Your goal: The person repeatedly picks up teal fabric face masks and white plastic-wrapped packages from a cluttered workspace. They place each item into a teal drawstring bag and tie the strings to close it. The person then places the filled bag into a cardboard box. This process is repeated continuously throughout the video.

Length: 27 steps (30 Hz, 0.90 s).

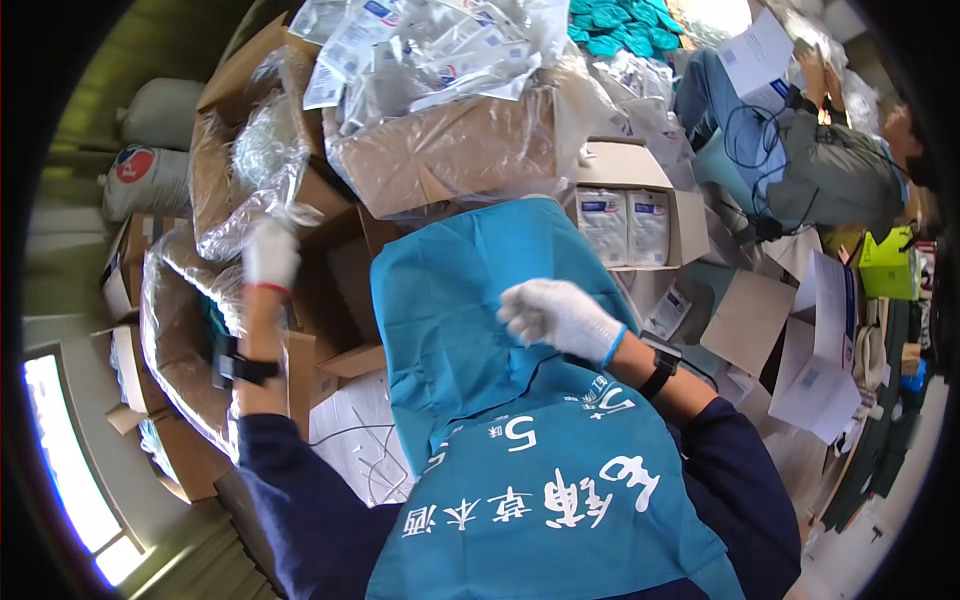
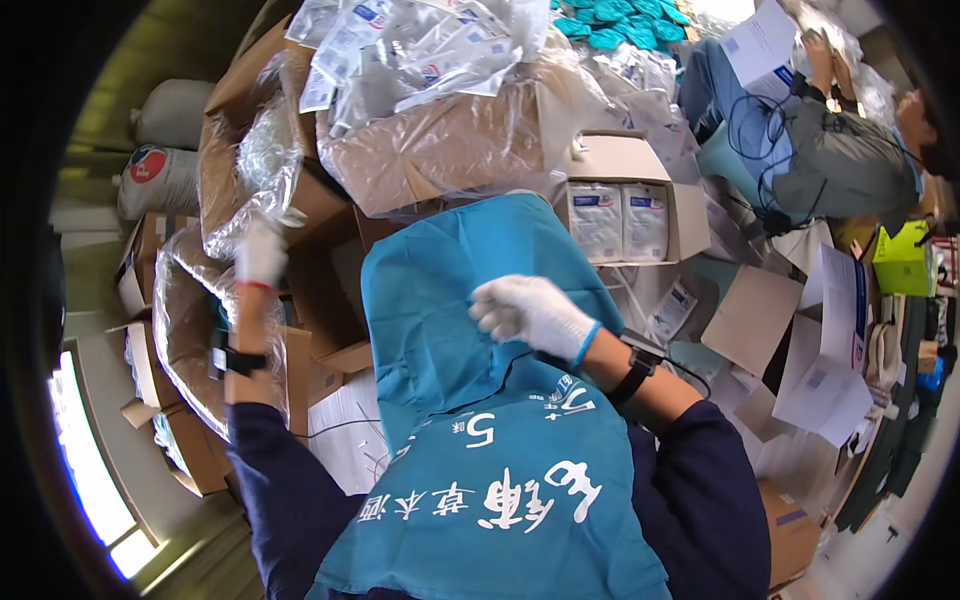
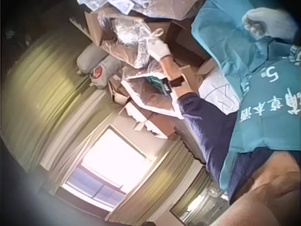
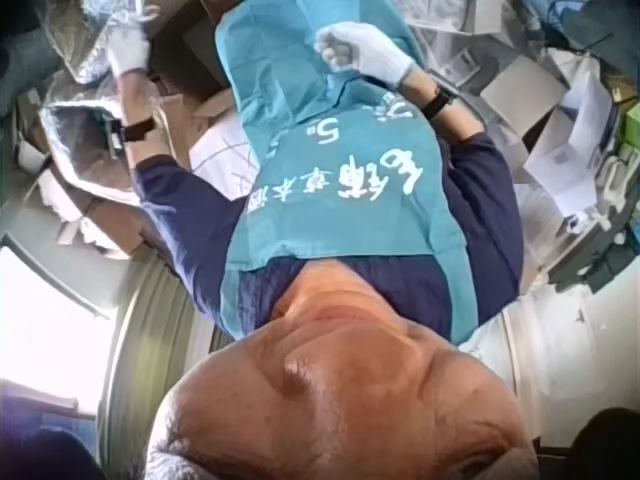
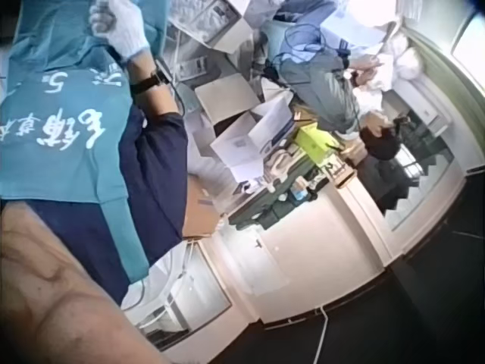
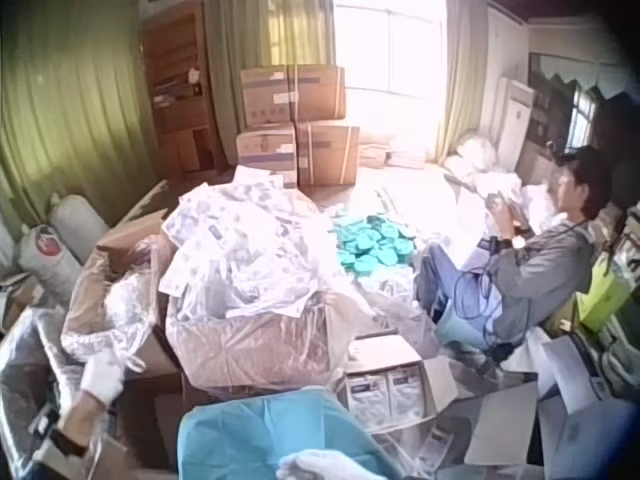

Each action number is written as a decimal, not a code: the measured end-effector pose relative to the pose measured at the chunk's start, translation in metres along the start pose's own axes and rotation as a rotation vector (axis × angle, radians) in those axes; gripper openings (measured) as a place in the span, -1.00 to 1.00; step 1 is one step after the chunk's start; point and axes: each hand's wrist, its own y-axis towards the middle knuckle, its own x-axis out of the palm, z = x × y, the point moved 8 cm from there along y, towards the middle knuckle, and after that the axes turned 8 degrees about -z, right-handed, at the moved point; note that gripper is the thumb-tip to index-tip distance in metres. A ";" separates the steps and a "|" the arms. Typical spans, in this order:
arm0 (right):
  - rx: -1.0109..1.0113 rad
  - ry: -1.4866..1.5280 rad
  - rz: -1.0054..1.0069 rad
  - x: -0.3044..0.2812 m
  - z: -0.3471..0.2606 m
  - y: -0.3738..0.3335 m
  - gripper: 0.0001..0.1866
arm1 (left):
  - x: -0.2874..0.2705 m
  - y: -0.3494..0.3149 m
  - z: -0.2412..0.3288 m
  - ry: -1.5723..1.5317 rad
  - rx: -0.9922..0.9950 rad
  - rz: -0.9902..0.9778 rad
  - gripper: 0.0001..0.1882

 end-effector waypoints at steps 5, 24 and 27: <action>-0.301 0.005 0.363 -0.154 -0.046 -0.021 -0.80 | -0.017 0.035 -0.200 -1.243 -0.801 0.266 -0.08; -0.310 -1.444 1.153 -0.279 -0.154 -0.017 -0.74 | 0.033 -0.098 0.156 -1.452 -0.809 -0.173 -0.48; -0.830 -1.332 1.296 -0.217 -0.167 -0.081 -0.80 | -0.025 -0.069 0.174 -1.289 -0.661 -0.066 -0.60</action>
